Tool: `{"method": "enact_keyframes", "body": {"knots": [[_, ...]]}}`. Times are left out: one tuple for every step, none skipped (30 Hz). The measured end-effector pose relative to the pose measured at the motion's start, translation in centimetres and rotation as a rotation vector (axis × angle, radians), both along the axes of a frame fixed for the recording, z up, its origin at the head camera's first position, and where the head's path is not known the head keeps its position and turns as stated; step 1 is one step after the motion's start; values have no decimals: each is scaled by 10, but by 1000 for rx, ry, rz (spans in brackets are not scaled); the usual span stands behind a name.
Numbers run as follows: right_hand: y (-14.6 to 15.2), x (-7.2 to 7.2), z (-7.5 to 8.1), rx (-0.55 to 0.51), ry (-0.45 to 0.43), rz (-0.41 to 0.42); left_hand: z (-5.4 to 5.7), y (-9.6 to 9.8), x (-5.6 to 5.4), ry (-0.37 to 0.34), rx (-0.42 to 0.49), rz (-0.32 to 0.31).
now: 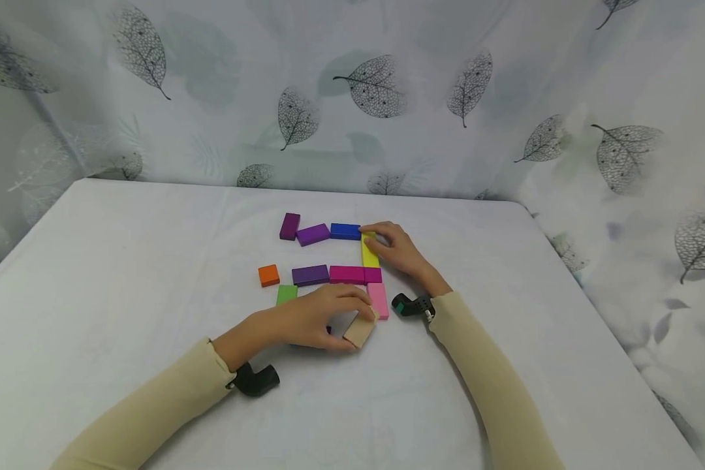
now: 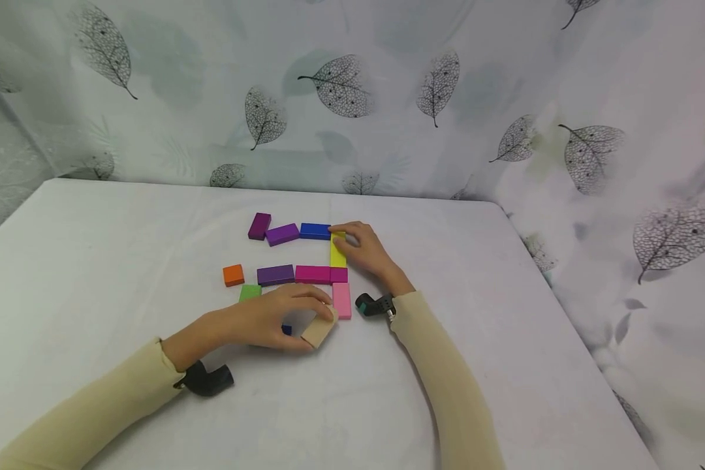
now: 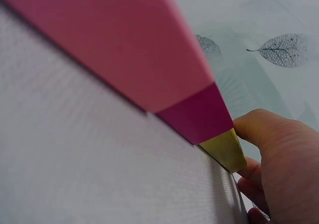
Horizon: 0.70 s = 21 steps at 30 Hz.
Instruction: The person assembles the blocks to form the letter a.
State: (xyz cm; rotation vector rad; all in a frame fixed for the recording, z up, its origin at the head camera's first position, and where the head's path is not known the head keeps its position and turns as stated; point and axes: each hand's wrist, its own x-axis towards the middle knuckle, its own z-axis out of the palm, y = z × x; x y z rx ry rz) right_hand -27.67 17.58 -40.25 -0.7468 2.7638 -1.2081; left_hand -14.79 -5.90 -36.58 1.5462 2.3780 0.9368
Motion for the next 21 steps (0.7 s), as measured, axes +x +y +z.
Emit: {"method": "enact_keyframes", "body": {"knots": [[0, 0, 0, -1, 2, 1, 0, 1, 2, 3, -13, -12], [0, 0, 0, -2, 2, 1, 0, 2, 3, 7, -21, -27], [0, 0, 0, -3, 2, 1, 0, 3, 4, 5, -30, -40], [0, 0, 0, -3, 1, 1, 1, 4, 6, 2, -42, -53], [0, 0, 0, -4, -1, 0, 1, 5, 7, 0, -56, -63], [0, 0, 0, -4, -3, 0, 1, 5, 8, 1, -76, -69], [0, 0, 0, -2, -6, -2, 0, 6, 9, -1, -97, -71], [0, 0, -1, 0, -9, -3, 0, 6, 10, -4, -115, -73], [0, 0, -1, 1, -11, -4, 0, 5, 10, -7, -133, -72], [0, 0, -1, 3, -12, -5, -1, 5, 10, -11, -148, -68], [0, 0, -1, 3, -13, -5, -1, 5, 11, -14, -159, -61], [0, 0, -1, 3, -13, -5, -1, 5, 11, -18, -171, -48], [0, 0, -1, 2, -11, -5, -1, 5, 12, -25, -178, -33], [0, 0, -1, 1, -10, -5, -1, 6, 12, -26, -176, -21], [0, 0, -1, -1, -10, -6, -1, 7, 13, -22, -180, -4], [0, 0, -1, -2, -10, -6, -1, 7, 13, -12, -183, 12], [0, 0, -1, -3, -11, -7, -1, 8, 14, -2, -186, 28], [0, -1, -1, -2, -12, -8, -1, 9, 15, 9, -193, 46], [0, -1, -1, -2, -13, -8, -1, 10, 15, 18, -198, 61], [0, -1, -1, -1, -15, -9, -1, 10, 16, 27, -207, 74], [-1, -1, -1, 1, -17, -9, -1, 10, 16, 31, -216, 83]]}}
